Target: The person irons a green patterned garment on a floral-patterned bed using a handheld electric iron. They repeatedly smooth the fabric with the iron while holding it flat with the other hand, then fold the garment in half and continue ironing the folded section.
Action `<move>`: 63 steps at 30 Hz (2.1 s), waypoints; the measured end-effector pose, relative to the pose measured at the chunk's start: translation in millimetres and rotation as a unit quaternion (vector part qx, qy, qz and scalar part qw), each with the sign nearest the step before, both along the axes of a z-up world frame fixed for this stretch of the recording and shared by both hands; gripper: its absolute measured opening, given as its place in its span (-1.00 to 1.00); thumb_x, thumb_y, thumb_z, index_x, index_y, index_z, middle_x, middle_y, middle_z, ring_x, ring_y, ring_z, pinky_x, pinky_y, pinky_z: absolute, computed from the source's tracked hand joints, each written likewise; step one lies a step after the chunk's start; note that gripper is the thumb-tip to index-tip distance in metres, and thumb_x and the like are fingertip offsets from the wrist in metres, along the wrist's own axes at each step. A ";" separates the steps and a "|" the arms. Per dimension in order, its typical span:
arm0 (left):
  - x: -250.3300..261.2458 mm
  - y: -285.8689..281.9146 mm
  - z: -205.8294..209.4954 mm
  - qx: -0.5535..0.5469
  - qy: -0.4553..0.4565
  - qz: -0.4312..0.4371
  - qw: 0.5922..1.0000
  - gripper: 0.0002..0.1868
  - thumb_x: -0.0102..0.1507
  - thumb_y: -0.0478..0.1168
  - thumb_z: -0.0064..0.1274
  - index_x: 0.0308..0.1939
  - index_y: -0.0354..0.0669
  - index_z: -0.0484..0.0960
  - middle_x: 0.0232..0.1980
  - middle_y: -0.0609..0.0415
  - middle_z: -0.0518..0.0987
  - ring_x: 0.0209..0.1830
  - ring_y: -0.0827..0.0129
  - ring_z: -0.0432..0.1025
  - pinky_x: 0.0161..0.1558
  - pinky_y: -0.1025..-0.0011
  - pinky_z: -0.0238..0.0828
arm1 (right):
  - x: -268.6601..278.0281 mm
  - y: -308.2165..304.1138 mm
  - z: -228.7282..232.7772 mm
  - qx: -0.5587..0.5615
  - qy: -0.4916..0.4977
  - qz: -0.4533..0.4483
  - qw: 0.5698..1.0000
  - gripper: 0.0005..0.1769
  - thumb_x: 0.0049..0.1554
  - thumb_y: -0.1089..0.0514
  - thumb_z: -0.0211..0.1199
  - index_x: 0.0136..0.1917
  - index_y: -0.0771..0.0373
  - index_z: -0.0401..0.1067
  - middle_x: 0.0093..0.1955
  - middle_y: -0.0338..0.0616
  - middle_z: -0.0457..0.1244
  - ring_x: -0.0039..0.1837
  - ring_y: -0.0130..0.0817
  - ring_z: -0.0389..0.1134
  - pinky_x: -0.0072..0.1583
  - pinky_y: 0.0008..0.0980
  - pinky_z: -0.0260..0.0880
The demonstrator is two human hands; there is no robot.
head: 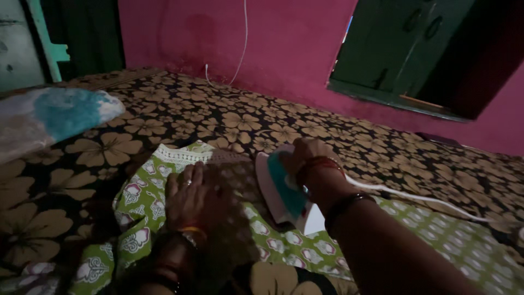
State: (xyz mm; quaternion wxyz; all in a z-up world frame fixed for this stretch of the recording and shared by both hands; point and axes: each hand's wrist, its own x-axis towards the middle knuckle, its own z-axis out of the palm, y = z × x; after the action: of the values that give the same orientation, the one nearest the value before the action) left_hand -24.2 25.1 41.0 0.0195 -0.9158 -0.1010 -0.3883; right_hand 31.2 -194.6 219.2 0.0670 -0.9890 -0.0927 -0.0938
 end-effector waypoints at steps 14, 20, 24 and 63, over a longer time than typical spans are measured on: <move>-2.8 -2.4 1.1 0.056 0.053 0.059 0.995 -0.59 0.32 0.03 -0.16 0.15 0.11 0.64 0.48 0.24 0.37 0.47 0.36 0.20 0.45 0.04 -0.01 | -110.0 -35.8 22.6 -0.047 0.041 0.061 0.996 -0.34 0.07 -0.39 0.23 0.35 -0.10 0.43 0.26 -0.05 0.36 0.32 0.02 0.37 0.33 0.06 0.29; 8.9 12.5 -18.9 0.041 0.070 0.039 0.996 -0.64 0.29 -0.07 -0.17 0.08 0.14 0.65 0.55 0.22 0.32 0.52 0.36 0.16 0.49 0.20 -0.06 | -118.1 -28.9 22.1 -0.017 0.066 0.032 0.997 -0.31 0.10 -0.41 0.19 0.39 -0.10 0.37 0.28 0.02 0.33 0.30 0.04 0.38 0.26 -0.01 0.42; 25.1 16.0 -40.8 -0.062 -0.051 0.043 0.996 -0.47 0.32 -0.22 -0.20 0.38 -0.02 0.55 0.42 0.13 0.46 0.40 0.07 0.25 0.44 0.26 0.06 | -97.0 -12.3 14.6 -0.008 0.016 0.029 0.999 -0.40 0.10 -0.31 0.21 0.32 -0.07 0.45 0.29 0.00 0.33 0.31 0.08 0.36 0.27 0.02 0.40; -51.7 -12.6 32.8 -0.100 0.031 0.053 0.993 -0.68 0.30 -0.06 -0.11 0.02 -0.07 0.61 0.18 -0.01 0.53 0.31 0.12 0.32 0.35 0.17 0.14 | -152.6 -23.7 35.9 -0.004 0.095 0.093 0.991 -0.44 0.05 -0.40 0.21 0.19 -0.12 0.52 0.10 -0.05 0.42 0.19 -0.02 0.46 0.22 -0.09 0.44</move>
State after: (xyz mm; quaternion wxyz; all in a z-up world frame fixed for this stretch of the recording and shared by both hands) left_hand -75.9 12.5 73.8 -0.0481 -0.9180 -0.1872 -0.3463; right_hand -121.4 -218.3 255.1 0.0801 -0.9808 -0.1777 0.0076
